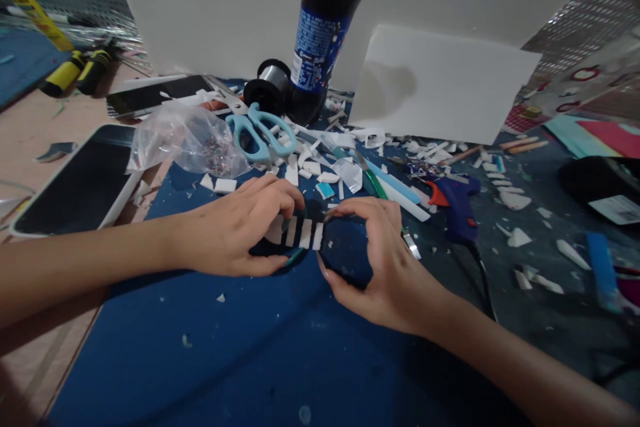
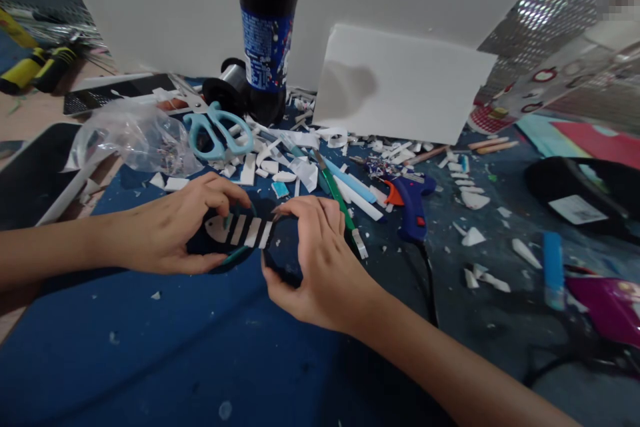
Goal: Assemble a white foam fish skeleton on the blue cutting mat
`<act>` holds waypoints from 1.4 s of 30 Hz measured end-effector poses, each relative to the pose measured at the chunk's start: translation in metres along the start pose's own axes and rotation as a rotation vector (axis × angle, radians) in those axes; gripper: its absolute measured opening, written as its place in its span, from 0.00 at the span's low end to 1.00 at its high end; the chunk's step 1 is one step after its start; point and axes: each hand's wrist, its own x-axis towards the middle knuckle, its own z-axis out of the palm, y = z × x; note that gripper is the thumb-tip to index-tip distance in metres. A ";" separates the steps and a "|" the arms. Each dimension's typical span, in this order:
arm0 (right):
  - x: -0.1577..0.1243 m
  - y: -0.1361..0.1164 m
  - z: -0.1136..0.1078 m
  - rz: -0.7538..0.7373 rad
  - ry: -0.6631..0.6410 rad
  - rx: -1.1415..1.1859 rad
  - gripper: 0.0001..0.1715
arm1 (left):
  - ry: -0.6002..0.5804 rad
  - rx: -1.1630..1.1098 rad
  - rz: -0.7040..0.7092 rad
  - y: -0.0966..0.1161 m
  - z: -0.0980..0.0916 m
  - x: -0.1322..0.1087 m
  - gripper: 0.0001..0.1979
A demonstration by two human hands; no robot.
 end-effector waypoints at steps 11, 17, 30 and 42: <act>0.005 -0.001 -0.006 0.027 0.081 -0.027 0.27 | 0.039 0.020 0.009 0.000 -0.001 0.000 0.14; 0.022 0.010 0.003 0.213 0.276 -0.122 0.19 | 0.096 0.059 -0.002 0.002 0.000 -0.002 0.14; 0.049 0.000 -0.008 0.576 0.058 0.304 0.19 | 0.294 0.187 -0.002 0.001 0.002 -0.002 0.18; 0.072 -0.032 -0.006 0.651 -0.092 1.164 0.12 | 0.590 0.336 -0.016 -0.003 0.002 -0.007 0.19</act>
